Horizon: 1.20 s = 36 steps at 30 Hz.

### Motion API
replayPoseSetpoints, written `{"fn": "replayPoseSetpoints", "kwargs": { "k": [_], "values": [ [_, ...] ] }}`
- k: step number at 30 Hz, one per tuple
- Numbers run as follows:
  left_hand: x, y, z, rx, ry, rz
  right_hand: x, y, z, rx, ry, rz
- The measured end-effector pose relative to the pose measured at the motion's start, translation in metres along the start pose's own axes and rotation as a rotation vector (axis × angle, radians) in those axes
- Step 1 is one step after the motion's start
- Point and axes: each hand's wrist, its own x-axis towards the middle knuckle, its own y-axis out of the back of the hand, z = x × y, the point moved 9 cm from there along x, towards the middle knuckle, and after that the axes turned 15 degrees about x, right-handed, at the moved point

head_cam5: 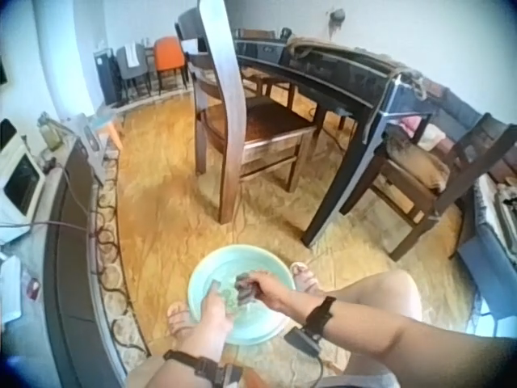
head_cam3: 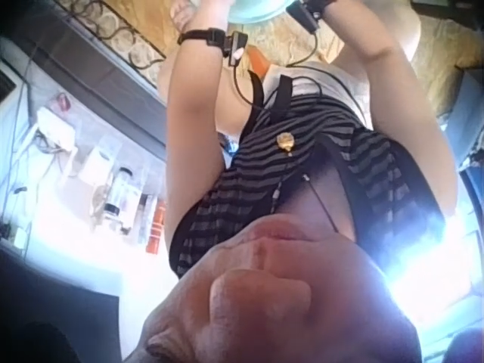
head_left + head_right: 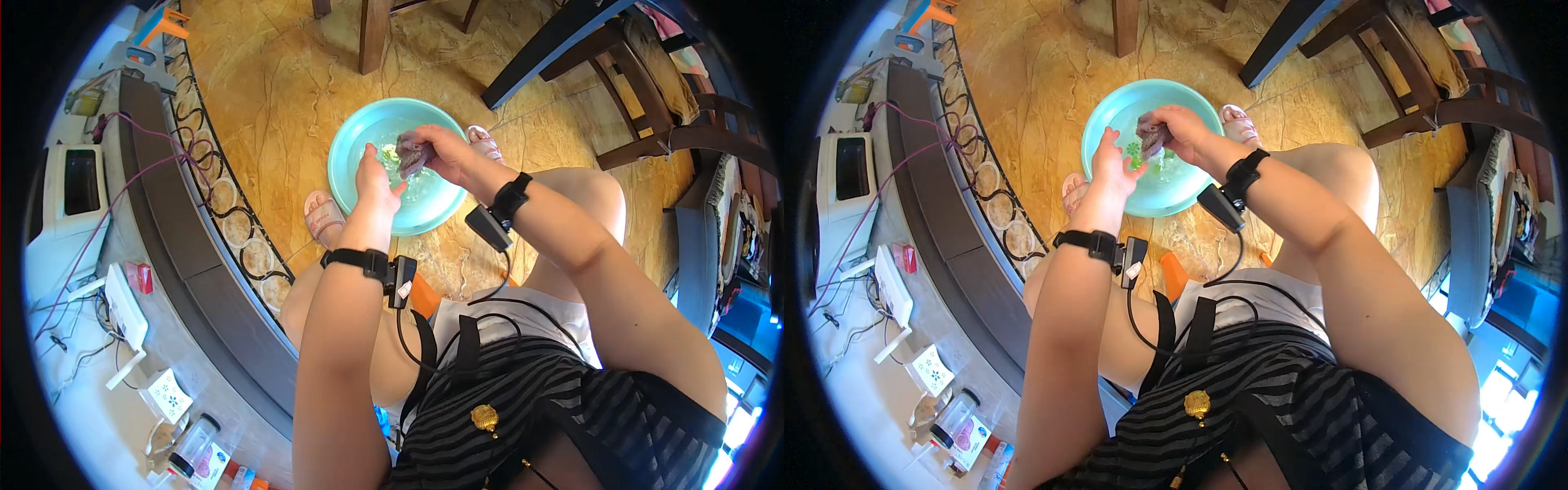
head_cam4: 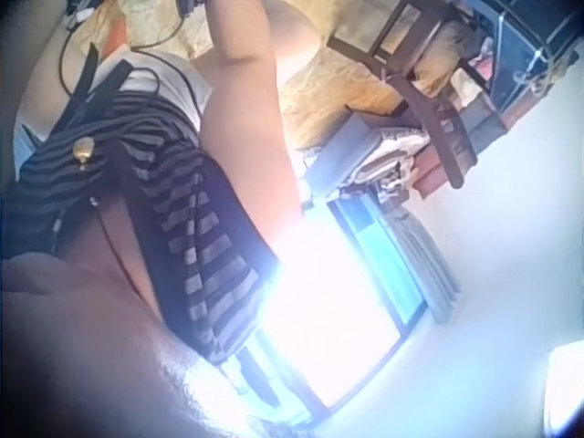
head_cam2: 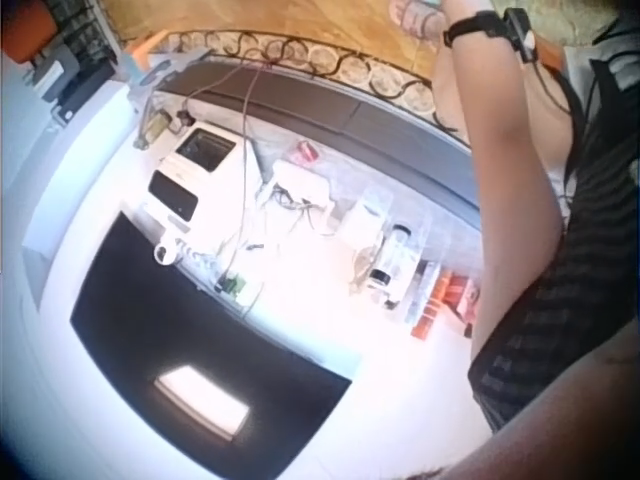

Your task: The person clears a table by moving a fan, a tray, and various bottles, then wipes the surface with a cloth. They rinse the cloth in a basin, apply liquid from a bottle and spray from a canister to it, and scrub the cloth together by hand.

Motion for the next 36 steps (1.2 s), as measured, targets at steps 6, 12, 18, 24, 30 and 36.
{"fn": "replayPoseSetpoints", "kwargs": {
  "k": [6,12,18,24,30,36],
  "values": [
    [0.009,-0.031,-0.001,-0.283,0.013,-0.189,-0.028,-0.039,-0.021,0.165,0.087,-0.043],
    [0.046,-0.026,-0.005,-0.233,-0.201,-0.197,0.001,-0.030,0.023,-0.512,0.372,-0.059],
    [0.004,-0.044,0.008,-0.431,-0.206,-0.062,0.033,0.008,0.025,-0.300,0.002,0.138],
    [0.044,-0.010,0.006,-0.426,-0.256,0.083,-0.006,-0.046,0.038,-0.189,0.030,0.057],
    [0.001,-0.051,0.029,-0.121,-0.391,-0.028,0.037,-0.007,0.004,-0.145,0.046,0.149],
    [0.066,-0.001,0.010,-0.026,-0.497,0.520,0.007,-0.026,0.051,-0.419,-0.050,0.129]
  ]
}}
